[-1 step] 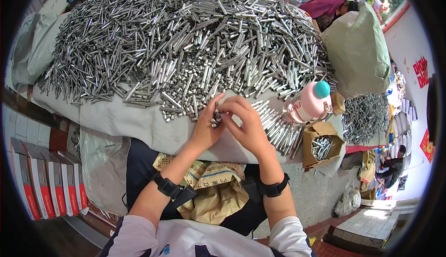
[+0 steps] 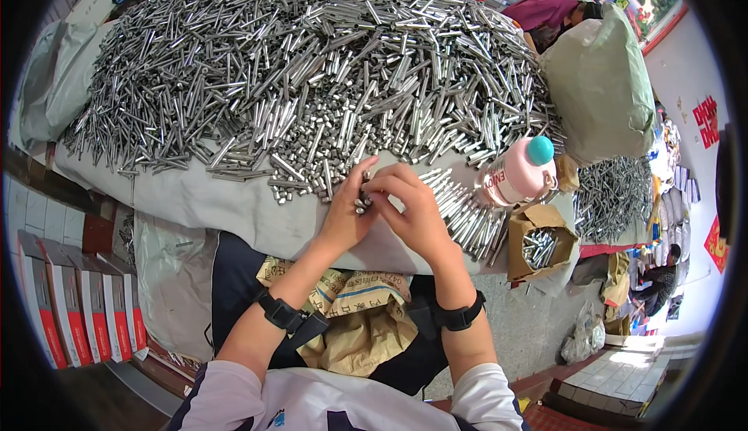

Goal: Sorting and counting small metal cylindrical parts from a large pile on a table.

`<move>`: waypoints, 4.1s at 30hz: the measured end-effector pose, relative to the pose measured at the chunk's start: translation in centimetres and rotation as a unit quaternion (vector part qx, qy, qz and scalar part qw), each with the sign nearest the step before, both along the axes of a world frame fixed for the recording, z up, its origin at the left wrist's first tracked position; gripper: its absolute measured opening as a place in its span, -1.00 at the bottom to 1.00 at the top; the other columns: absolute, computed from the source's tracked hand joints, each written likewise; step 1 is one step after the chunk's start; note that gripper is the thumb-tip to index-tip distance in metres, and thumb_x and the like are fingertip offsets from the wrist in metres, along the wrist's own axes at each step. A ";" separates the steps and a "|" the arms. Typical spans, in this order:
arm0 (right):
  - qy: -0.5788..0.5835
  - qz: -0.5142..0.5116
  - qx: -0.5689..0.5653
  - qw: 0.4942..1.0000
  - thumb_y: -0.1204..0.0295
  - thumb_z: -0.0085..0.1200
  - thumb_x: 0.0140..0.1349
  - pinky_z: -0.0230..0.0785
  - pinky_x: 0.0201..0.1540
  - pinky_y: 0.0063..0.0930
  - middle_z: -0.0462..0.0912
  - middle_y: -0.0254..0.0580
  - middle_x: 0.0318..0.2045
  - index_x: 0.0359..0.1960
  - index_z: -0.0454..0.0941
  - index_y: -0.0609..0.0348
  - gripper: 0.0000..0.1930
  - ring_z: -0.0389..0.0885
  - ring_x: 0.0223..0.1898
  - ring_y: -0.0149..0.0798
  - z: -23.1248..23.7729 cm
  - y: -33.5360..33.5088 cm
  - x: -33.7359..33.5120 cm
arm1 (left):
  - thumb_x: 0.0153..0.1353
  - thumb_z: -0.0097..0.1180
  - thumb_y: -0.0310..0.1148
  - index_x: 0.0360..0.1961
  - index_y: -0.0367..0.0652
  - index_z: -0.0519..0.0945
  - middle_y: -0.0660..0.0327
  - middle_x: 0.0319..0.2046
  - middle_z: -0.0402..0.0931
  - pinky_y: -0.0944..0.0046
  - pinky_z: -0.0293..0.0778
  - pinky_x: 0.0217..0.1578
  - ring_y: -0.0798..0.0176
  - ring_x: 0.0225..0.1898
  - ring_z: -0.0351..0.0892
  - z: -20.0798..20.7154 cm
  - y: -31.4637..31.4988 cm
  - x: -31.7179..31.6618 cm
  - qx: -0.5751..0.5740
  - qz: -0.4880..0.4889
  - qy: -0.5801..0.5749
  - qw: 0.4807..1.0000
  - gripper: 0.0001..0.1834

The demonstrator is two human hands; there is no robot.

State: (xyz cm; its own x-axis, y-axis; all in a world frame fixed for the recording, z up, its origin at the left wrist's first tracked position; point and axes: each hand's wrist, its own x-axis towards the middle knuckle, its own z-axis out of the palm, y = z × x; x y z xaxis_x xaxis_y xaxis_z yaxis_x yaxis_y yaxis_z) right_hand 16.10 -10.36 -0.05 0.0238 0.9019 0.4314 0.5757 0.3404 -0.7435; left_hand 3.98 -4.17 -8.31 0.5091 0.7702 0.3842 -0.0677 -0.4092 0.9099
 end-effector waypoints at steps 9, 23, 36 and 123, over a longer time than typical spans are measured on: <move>-0.076 -0.016 -0.003 0.997 0.70 0.04 -0.02 0.37 -0.21 -0.24 0.50 -0.09 -0.38 -0.11 0.51 0.22 -0.64 0.46 -0.28 -0.04 1.0 0.1 -0.8 | -0.04 0.12 -0.66 0.20 -0.21 0.24 0.00 0.19 0.31 0.12 0.34 0.09 -0.08 0.10 0.42 -0.3 0.1 -0.1 0.093 0.019 0.051 0.994 -0.30; -0.010 -0.036 -0.011 0.999 0.68 0.04 0.03 0.45 -0.28 -0.32 0.57 -0.07 -0.34 -0.03 0.51 0.20 -0.60 0.54 -0.38 -0.12 1.1 0.1 0.3 | 0.06 0.11 -0.62 0.19 -0.18 0.26 0.06 -0.18 0.53 0.14 0.44 -0.10 0.03 -0.12 0.54 0.4 -0.1 0.0 -0.006 0.000 0.042 0.999 -0.38; 0.010 -0.048 -0.015 0.999 0.65 0.05 0.07 0.43 -0.21 -0.47 0.59 -0.13 -0.29 -0.13 0.55 0.23 -0.72 0.58 -0.33 -0.28 1.4 5.5 -1.5 | 0.04 0.13 -0.55 0.06 -0.18 0.37 0.02 -0.16 0.45 0.17 0.41 -0.14 0.06 -0.17 0.50 0.5 -0.4 -0.2 -0.075 -0.025 0.123 0.989 -0.51; -0.046 -0.028 -0.105 0.993 0.59 0.18 0.03 0.38 -0.41 -0.48 0.60 -0.13 -0.46 -0.30 0.60 0.30 -0.84 0.53 -0.52 -0.27 5.3 -0.4 1.0 | 0.01 0.18 -0.54 0.07 -0.11 0.33 0.03 -0.11 0.51 0.06 0.37 -0.05 -0.12 -0.05 0.45 0.6 -0.1 0.3 0.071 0.012 0.113 0.991 -0.45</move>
State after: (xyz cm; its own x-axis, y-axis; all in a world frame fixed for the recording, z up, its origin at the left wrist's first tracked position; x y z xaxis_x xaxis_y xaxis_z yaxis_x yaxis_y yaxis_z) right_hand 17.05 -10.77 5.23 0.0465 0.9703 0.2374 0.6584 0.1490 -0.7378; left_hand 4.24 -4.30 -7.69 0.5774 0.7288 0.3679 0.1421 -0.5335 0.8338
